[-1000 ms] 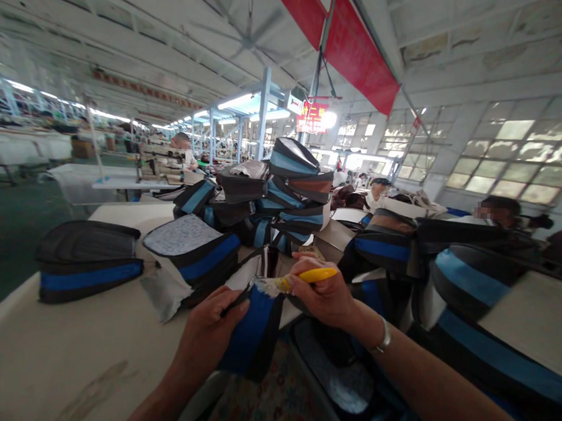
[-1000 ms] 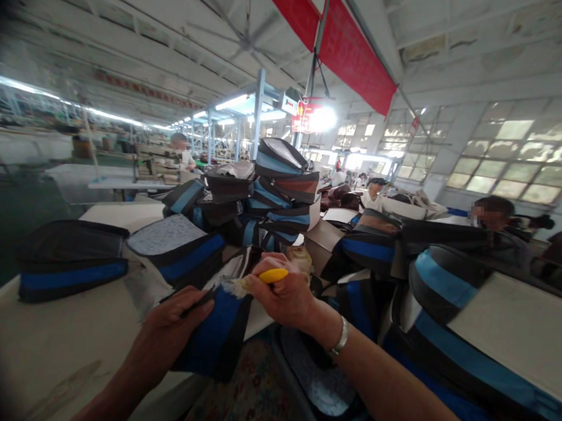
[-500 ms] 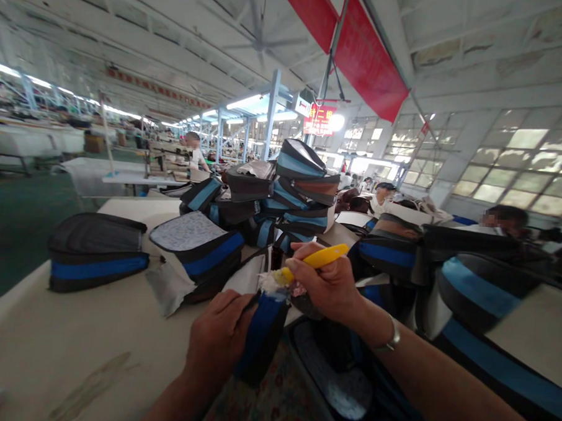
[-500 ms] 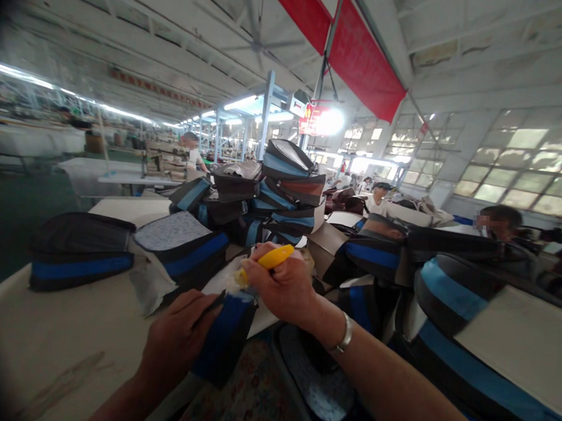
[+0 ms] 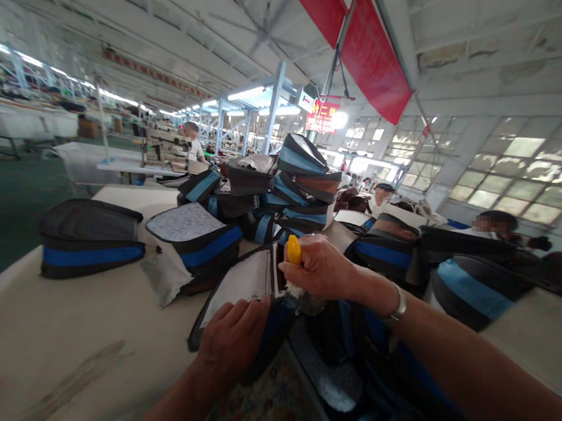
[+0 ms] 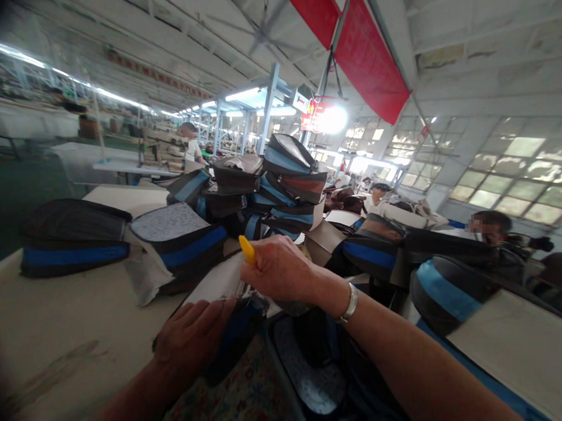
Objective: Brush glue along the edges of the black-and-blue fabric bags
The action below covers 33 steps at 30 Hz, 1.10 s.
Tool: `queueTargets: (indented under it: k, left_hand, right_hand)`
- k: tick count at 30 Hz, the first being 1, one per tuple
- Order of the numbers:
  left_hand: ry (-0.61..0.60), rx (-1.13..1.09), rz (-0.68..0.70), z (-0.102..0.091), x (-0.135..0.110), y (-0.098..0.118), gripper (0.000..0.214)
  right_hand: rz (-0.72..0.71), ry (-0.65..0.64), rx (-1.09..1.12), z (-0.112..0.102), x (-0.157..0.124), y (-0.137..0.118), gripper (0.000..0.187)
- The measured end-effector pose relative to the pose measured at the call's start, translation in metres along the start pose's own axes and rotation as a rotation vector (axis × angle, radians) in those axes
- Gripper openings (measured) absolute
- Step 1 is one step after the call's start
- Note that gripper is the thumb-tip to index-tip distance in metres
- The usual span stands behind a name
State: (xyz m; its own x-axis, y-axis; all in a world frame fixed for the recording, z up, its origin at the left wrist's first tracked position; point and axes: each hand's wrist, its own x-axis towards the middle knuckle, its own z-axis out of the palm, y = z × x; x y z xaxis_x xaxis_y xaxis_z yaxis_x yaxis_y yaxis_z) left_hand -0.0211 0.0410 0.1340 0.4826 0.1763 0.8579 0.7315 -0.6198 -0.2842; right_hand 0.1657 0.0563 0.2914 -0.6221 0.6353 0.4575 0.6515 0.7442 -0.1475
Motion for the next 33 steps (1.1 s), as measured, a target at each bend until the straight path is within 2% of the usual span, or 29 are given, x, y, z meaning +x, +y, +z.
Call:
queueTargets:
  k: [3, 8, 12, 15, 16, 20, 21, 23, 26, 30, 33]
  left_hand:
    - [0.003, 0.013, 0.008, -0.001, 0.001, 0.000, 0.021]
    - [0.008, -0.013, 0.027, -0.002, -0.003, 0.002, 0.025]
    - [0.014, -0.016, 0.002, 0.000, -0.005, 0.003, 0.022]
    - [0.019, -0.038, -0.033, -0.002, -0.004, -0.003, 0.022]
    - [0.031, -0.046, -0.059, -0.003, -0.003, -0.007, 0.021]
    - [0.124, -0.068, -0.245, -0.006, -0.003, -0.031, 0.013]
    - [0.141, -0.080, -0.297, -0.005, -0.005, -0.038, 0.013]
    - [0.152, -0.112, -0.401, 0.000, -0.010, -0.049, 0.014]
    - [0.109, -0.162, -0.544, 0.009, -0.023, -0.058, 0.017]
    - [0.122, -0.101, -0.759, 0.011, -0.041, -0.057, 0.021]
    - [0.073, -0.148, -0.811, 0.001, -0.057, -0.051, 0.019]
  right_hand:
    - [0.086, 0.051, 0.033, -0.001, 0.002, -0.002, 0.031]
    - [0.051, -0.151, 0.051, 0.006, 0.003, -0.007, 0.037]
    - [0.115, -0.047, 0.106, 0.007, 0.004, -0.009, 0.032]
    - [0.173, -0.102, 0.226, 0.001, 0.003, -0.002, 0.034]
    - [0.226, -0.060, 0.331, -0.003, 0.001, 0.002, 0.032]
    - [0.514, 0.416, 1.127, -0.010, -0.014, 0.020, 0.022]
    - [0.562, 0.458, 1.275, -0.005, -0.019, 0.023, 0.024]
    - [0.629, 0.419, 1.447, 0.015, -0.029, 0.026, 0.026]
    - [0.691, 0.377, 1.664, 0.064, -0.034, 0.025, 0.026]
    - [0.711, 0.419, 1.860, 0.119, -0.018, 0.016, 0.035]
    - [0.710, 0.457, 1.946, 0.138, 0.001, 0.011, 0.040]
